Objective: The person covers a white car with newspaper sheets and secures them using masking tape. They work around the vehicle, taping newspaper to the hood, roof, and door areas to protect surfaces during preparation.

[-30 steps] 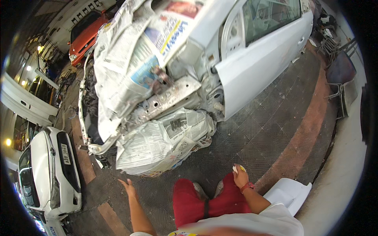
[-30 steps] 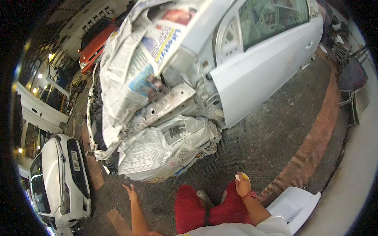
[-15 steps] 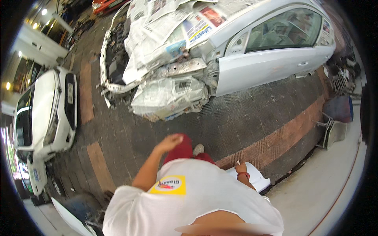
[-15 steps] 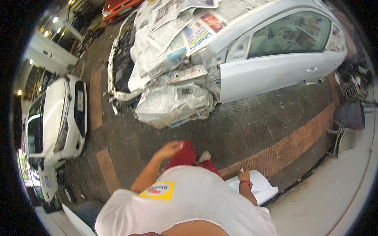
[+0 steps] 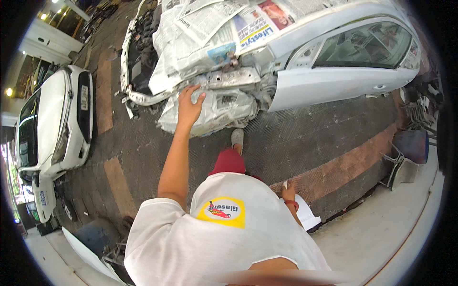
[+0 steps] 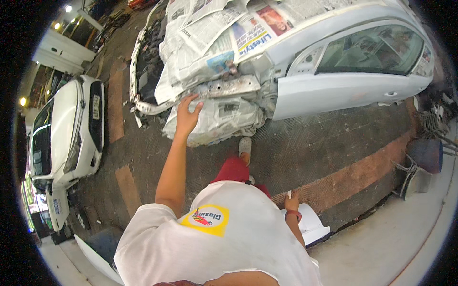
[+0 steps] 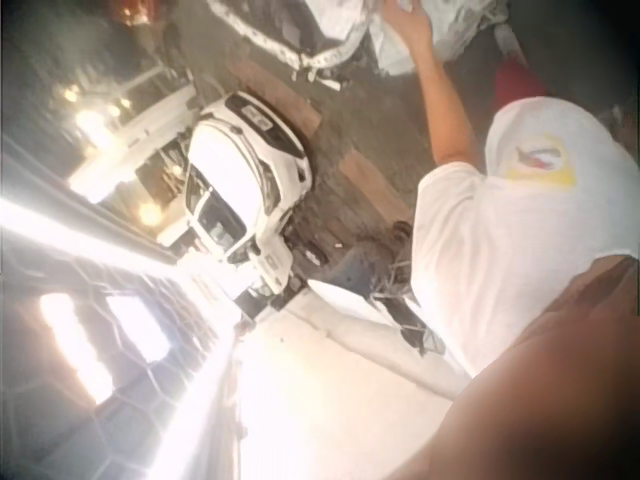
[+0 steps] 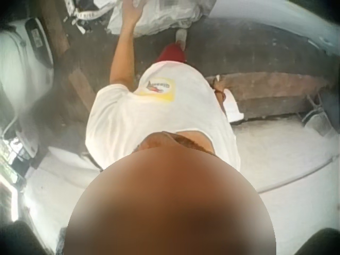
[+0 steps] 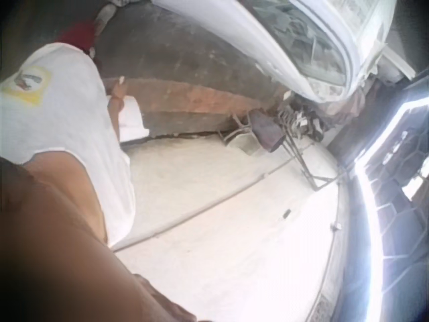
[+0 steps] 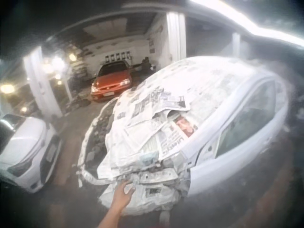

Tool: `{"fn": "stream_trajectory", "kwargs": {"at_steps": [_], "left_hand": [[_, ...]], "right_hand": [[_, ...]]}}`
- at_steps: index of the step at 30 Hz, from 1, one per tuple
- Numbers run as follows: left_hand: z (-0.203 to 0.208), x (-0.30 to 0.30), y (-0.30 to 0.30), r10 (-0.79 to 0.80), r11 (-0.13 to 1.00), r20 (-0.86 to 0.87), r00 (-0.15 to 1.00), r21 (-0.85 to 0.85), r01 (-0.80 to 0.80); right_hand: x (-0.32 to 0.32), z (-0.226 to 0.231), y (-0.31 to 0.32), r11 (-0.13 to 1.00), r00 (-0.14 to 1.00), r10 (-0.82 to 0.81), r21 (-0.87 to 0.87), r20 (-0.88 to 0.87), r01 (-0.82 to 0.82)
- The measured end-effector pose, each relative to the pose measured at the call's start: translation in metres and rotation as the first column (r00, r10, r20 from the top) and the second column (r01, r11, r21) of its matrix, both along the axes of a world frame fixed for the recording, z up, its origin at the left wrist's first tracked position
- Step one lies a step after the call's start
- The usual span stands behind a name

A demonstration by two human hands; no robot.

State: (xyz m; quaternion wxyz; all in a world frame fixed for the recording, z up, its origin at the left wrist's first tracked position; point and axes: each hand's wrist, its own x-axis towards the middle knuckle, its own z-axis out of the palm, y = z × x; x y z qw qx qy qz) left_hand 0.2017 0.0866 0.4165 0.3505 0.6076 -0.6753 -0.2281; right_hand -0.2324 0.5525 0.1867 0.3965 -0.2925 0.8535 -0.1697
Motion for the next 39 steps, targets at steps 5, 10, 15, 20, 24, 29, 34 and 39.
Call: {"fn": "stream_trajectory", "kwargs": {"at_steps": [5,10,15,20,24,29,34,39], "left_hand": [[0.031,-0.026,-0.090,0.024,0.988,0.038,0.999,-0.154,-0.018],[0.081,-0.078,-0.185,-0.117,0.902,0.245,0.962,-0.380,0.206],[0.129,-0.159,-0.271,-0.163,0.738,0.429,0.888,-0.544,0.399],[0.157,-0.219,-0.313,-0.185,0.836,0.516,0.836,-0.365,0.410],[0.153,-0.237,-0.336,-0.119,0.870,0.590,0.799,-0.325,0.370],[0.149,-0.237,-0.349,-0.123,0.914,0.613,0.780,-0.236,0.329],[0.199,-0.217,-0.361,-0.055,0.979,0.579,0.813,-0.129,0.158],[0.218,-0.180,-0.334,0.044,0.684,0.313,0.949,-0.702,0.200]], "right_hand": [[-0.006,-0.003,-0.010,0.986,0.976,0.164,-0.010,-0.140,-0.167],[-0.046,0.034,-0.067,0.977,0.989,-0.143,0.155,-0.031,0.146],[-0.071,0.057,-0.132,0.984,0.976,-0.171,0.026,-0.137,0.176],[-0.054,0.068,-0.170,0.984,0.969,-0.167,-0.086,-0.182,0.153],[-0.035,0.073,-0.153,0.988,0.980,-0.130,0.059,-0.152,0.140],[-0.014,0.072,-0.097,0.966,0.973,-0.173,0.168,-0.150,0.197],[-0.029,0.075,-0.054,0.853,0.916,-0.400,0.380,0.035,0.358],[-0.085,0.017,-0.021,0.963,0.969,-0.245,0.109,-0.039,0.248]]}}
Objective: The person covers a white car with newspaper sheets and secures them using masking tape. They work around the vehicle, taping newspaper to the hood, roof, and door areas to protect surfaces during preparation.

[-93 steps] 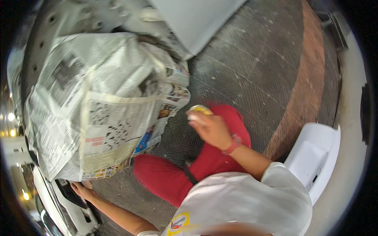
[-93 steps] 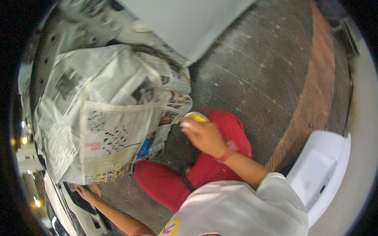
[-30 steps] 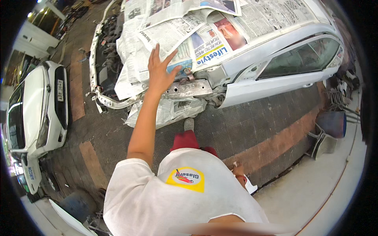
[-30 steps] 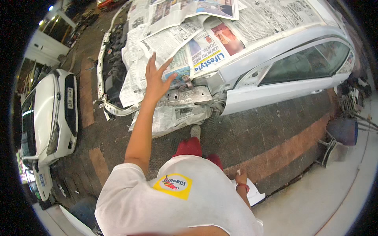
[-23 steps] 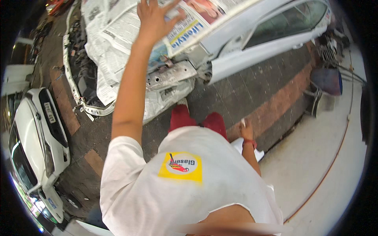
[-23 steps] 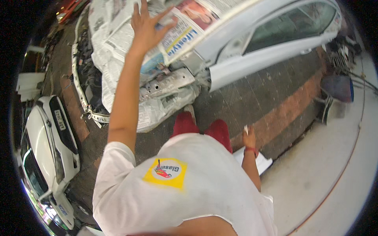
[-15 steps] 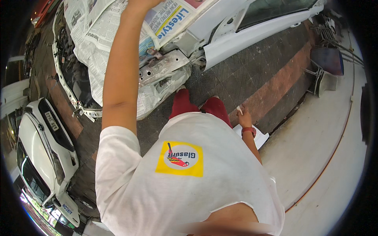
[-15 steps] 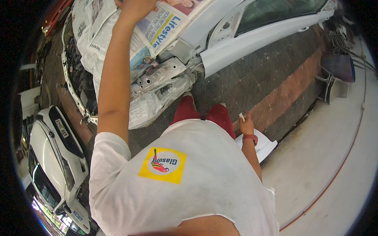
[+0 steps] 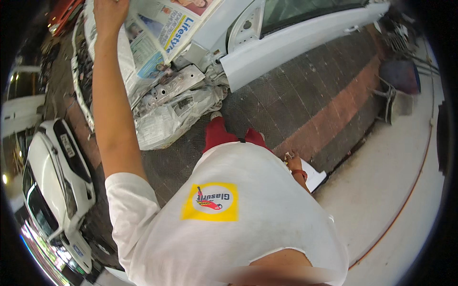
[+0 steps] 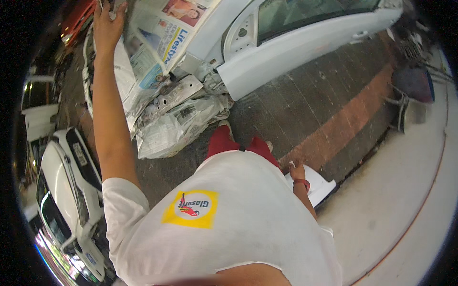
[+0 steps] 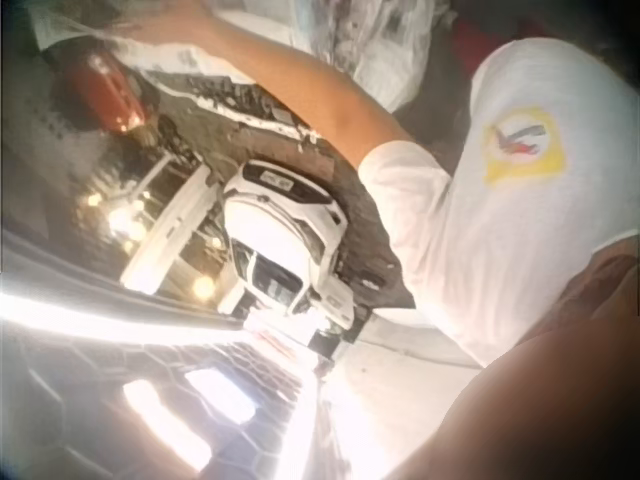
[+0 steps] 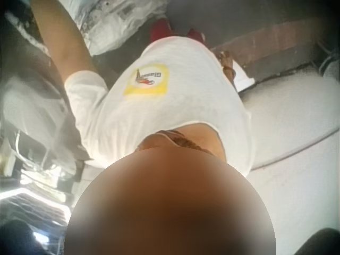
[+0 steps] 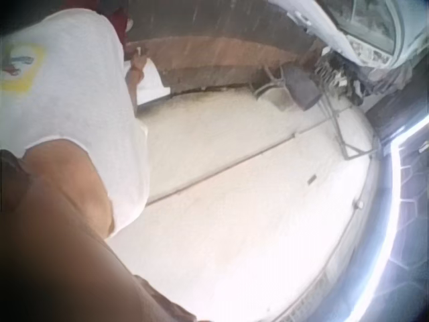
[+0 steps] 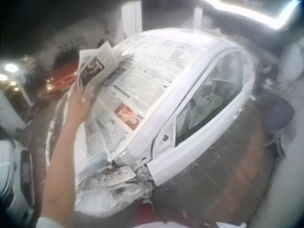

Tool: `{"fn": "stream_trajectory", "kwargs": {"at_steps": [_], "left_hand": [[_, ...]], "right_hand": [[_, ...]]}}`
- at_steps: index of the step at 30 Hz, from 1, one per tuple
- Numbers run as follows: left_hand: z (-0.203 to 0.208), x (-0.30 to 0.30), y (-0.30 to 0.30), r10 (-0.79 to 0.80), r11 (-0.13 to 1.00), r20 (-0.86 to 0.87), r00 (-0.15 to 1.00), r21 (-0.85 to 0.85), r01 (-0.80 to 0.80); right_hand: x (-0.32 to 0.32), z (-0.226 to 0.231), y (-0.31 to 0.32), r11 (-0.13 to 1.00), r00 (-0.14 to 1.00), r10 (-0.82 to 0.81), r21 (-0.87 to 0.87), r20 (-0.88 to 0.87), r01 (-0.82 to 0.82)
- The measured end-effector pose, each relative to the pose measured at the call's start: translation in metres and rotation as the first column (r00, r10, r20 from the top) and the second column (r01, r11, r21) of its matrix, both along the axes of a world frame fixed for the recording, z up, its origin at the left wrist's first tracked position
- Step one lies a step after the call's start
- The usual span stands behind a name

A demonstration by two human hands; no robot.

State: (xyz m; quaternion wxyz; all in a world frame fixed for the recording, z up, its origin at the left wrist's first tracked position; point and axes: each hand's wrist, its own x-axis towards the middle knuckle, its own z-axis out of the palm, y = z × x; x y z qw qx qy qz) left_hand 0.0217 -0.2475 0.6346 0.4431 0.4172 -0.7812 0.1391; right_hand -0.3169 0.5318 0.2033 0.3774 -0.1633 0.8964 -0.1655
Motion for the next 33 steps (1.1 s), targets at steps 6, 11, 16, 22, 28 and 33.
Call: {"fn": "stream_trajectory", "kwargs": {"at_steps": [6,11,16,22,28,33], "left_hand": [[0.034,0.018,0.075,0.088,0.913,-0.178,0.980,-0.380,-0.151],[0.036,-0.004,0.179,0.115,0.955,-0.069,0.991,-0.268,-0.129],[-0.012,-0.066,0.341,-0.030,1.000,-0.139,0.990,-0.004,0.030],[-0.077,-0.171,0.504,-0.052,0.920,-0.586,0.808,0.288,0.267],[-0.122,-0.162,0.551,0.508,0.432,-0.861,0.025,0.280,0.858],[-0.131,-0.140,0.550,0.432,0.635,-0.902,0.003,0.306,0.709]], "right_hand": [[-0.090,-0.041,0.017,0.962,0.998,-0.041,-0.271,-0.052,0.026],[-0.111,0.061,-0.062,0.886,0.986,-0.122,-0.436,0.115,0.161],[-0.066,0.226,-0.199,0.533,0.886,0.300,-0.832,0.355,0.153],[0.022,0.331,-0.253,0.221,0.745,0.656,-0.975,0.121,-0.037],[0.046,0.312,-0.232,0.345,0.600,0.756,-0.938,0.262,-0.025],[0.020,0.291,-0.226,0.670,0.582,0.501,-0.713,0.641,0.207]]}}
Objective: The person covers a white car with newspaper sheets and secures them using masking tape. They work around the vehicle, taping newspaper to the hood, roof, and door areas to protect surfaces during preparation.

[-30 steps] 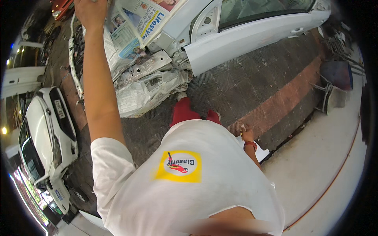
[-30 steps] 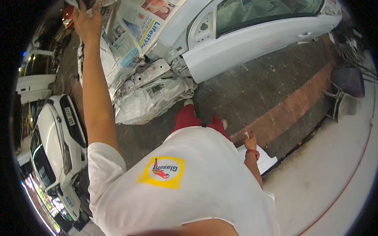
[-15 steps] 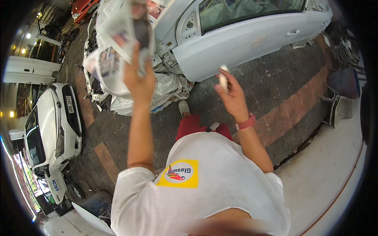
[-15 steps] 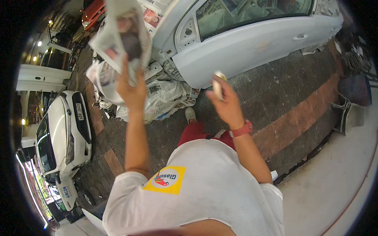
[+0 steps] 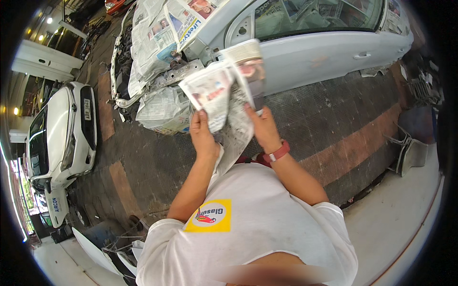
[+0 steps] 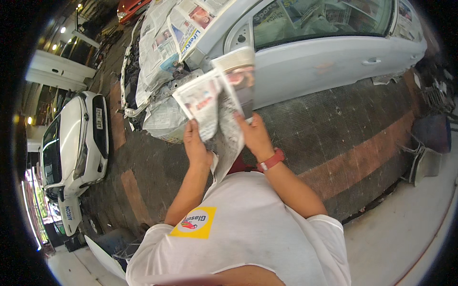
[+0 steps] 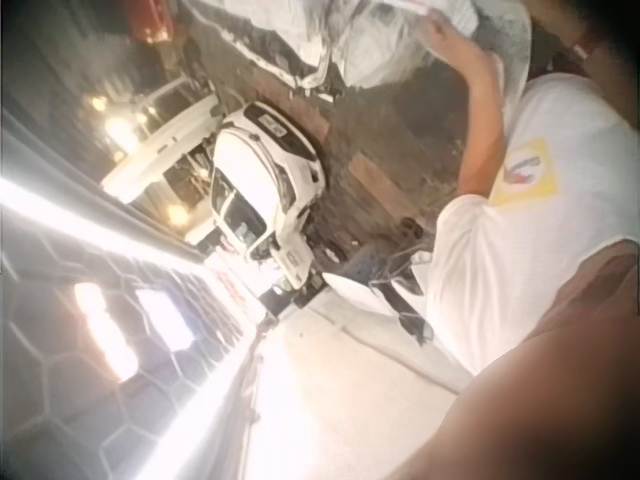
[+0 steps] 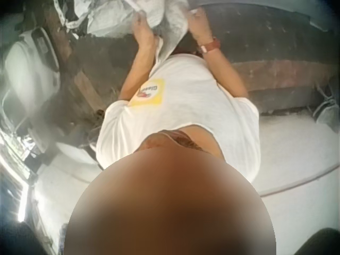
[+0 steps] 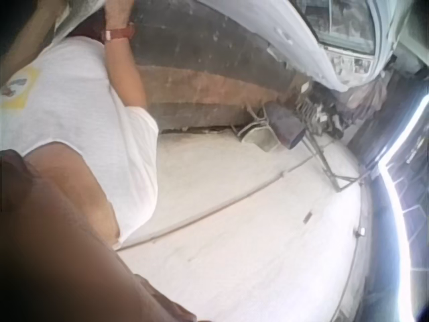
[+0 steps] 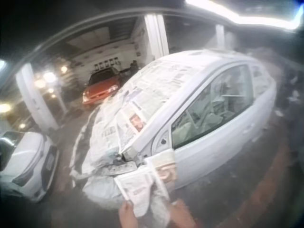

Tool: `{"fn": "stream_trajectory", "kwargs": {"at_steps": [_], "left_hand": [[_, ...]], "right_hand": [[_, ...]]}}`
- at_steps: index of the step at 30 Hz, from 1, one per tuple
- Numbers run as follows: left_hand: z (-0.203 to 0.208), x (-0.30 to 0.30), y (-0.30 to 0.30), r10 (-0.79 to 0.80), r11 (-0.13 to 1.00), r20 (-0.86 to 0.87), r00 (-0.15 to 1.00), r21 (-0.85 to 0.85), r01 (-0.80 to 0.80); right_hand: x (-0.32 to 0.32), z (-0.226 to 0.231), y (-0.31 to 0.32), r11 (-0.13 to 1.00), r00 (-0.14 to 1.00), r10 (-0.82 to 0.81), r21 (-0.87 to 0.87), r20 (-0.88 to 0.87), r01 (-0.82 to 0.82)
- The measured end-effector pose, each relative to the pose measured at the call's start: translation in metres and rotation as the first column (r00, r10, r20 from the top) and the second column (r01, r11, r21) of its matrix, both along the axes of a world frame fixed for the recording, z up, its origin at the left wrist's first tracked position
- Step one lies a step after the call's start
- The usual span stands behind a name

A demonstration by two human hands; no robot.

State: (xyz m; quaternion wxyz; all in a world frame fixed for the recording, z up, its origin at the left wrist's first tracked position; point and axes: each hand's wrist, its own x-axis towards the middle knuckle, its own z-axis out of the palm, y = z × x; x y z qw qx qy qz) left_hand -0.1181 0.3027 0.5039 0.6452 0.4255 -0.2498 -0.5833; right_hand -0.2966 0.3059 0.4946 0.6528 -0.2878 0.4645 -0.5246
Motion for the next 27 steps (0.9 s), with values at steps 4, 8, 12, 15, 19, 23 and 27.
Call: {"fn": "stream_trajectory", "kwargs": {"at_steps": [4,8,12,15,19,23,27], "left_hand": [[0.019,0.034,-0.015,0.145,0.989,-0.030,0.989,0.028,-0.144],[0.037,0.063,-0.034,0.145,0.985,0.033,0.989,-0.094,-0.142],[0.042,0.063,-0.035,0.187,0.979,0.210,0.960,-0.119,-0.164],[0.042,0.036,-0.023,0.128,0.980,0.374,0.919,-0.192,-0.059],[0.040,-0.003,-0.011,-0.227,0.927,0.542,0.809,-0.134,0.349],[0.047,0.002,-0.015,-0.274,0.831,0.560,0.782,-0.271,0.485],[0.049,0.042,-0.019,-0.380,0.924,0.401,0.833,0.124,0.361]], "right_hand": [[-0.033,-0.008,-0.006,0.966,0.960,-0.197,-0.130,0.198,0.225],[-0.063,-0.007,-0.003,0.938,0.916,-0.291,-0.107,0.277,0.330],[-0.075,0.003,0.001,0.953,0.967,-0.241,-0.167,0.081,0.252],[-0.067,0.019,0.004,0.968,0.917,-0.095,-0.249,-0.387,-0.005],[-0.022,0.043,0.009,0.852,0.751,0.034,-0.373,-0.660,-0.366],[0.007,0.063,0.000,0.735,0.533,0.048,-0.332,-0.845,-0.592],[0.028,0.071,-0.019,0.638,0.425,0.146,-0.243,-0.893,-0.731]]}}
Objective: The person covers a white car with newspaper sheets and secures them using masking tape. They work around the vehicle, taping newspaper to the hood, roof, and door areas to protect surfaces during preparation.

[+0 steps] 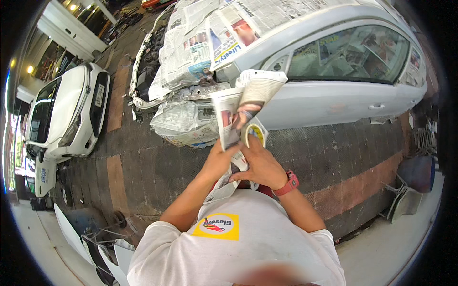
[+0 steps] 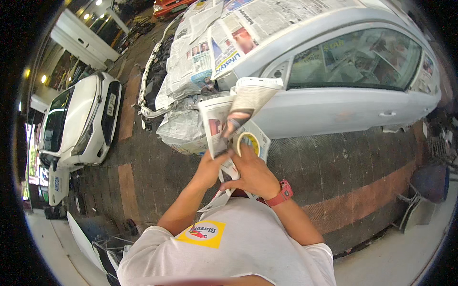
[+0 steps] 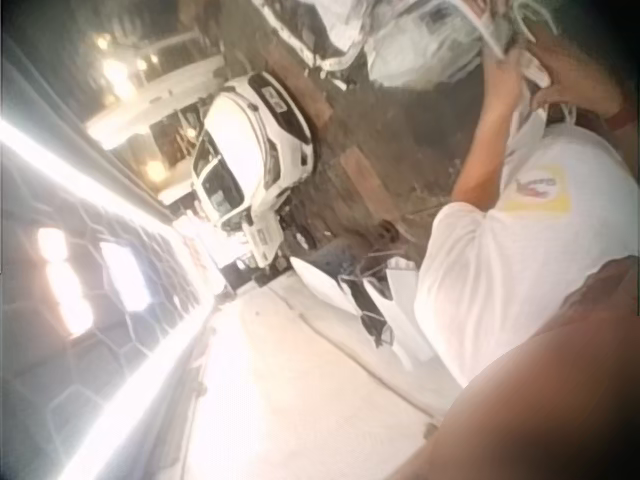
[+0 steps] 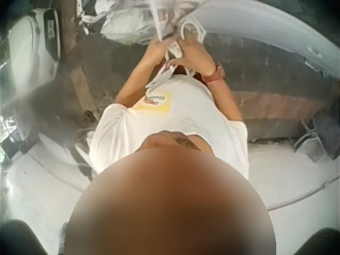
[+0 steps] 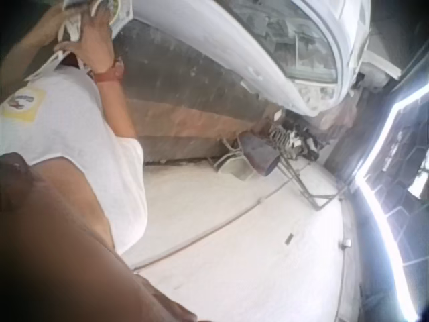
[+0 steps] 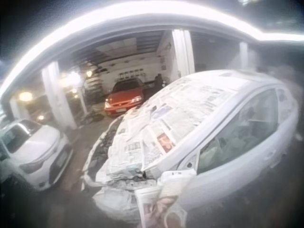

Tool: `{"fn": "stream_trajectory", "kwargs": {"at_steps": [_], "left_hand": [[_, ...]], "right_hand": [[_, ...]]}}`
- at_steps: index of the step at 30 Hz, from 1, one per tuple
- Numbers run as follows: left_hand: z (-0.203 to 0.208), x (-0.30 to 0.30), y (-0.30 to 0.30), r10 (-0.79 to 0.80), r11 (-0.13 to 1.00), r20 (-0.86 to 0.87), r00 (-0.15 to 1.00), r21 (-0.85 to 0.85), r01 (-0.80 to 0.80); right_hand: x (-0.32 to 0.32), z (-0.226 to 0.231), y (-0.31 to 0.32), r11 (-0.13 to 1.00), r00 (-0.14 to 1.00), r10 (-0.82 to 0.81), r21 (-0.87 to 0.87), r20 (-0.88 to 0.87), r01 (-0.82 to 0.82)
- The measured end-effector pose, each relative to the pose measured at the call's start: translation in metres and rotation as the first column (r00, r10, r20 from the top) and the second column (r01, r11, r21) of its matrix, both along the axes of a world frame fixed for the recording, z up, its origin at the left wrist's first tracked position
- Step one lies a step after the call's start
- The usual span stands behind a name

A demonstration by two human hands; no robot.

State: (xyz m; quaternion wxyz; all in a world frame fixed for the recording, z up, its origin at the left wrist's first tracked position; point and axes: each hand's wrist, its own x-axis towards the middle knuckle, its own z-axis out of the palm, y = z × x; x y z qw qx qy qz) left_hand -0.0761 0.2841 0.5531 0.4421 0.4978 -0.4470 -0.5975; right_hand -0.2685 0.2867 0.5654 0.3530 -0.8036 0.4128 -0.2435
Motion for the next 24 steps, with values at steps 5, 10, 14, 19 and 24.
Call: {"fn": "stream_trajectory", "kwargs": {"at_steps": [5,10,14,19,24], "left_hand": [[-0.003,0.095,-0.045,0.540,0.841,-0.317,0.779,0.172,-0.513],[0.031,0.261,-0.097,0.695,0.674,-0.348,0.630,0.007,-0.739],[0.059,0.354,-0.126,0.860,0.329,-0.333,0.387,-0.217,-0.919],[0.071,0.418,-0.175,0.990,0.109,-0.035,0.140,-0.451,-0.886],[0.079,0.453,-0.246,0.976,0.105,-0.118,0.185,-0.489,-0.866]], "right_hand": [[0.030,0.017,-0.048,1.000,0.990,0.015,0.017,0.139,-0.018],[0.043,0.056,-0.143,0.970,0.931,-0.201,-0.068,0.306,0.232],[0.074,0.083,-0.271,0.889,0.953,-0.272,-0.342,0.136,0.303],[0.132,0.090,-0.450,0.743,0.940,-0.339,-0.627,-0.050,0.234],[0.174,0.064,-0.602,0.662,0.781,-0.523,-0.740,-0.340,0.121]]}}
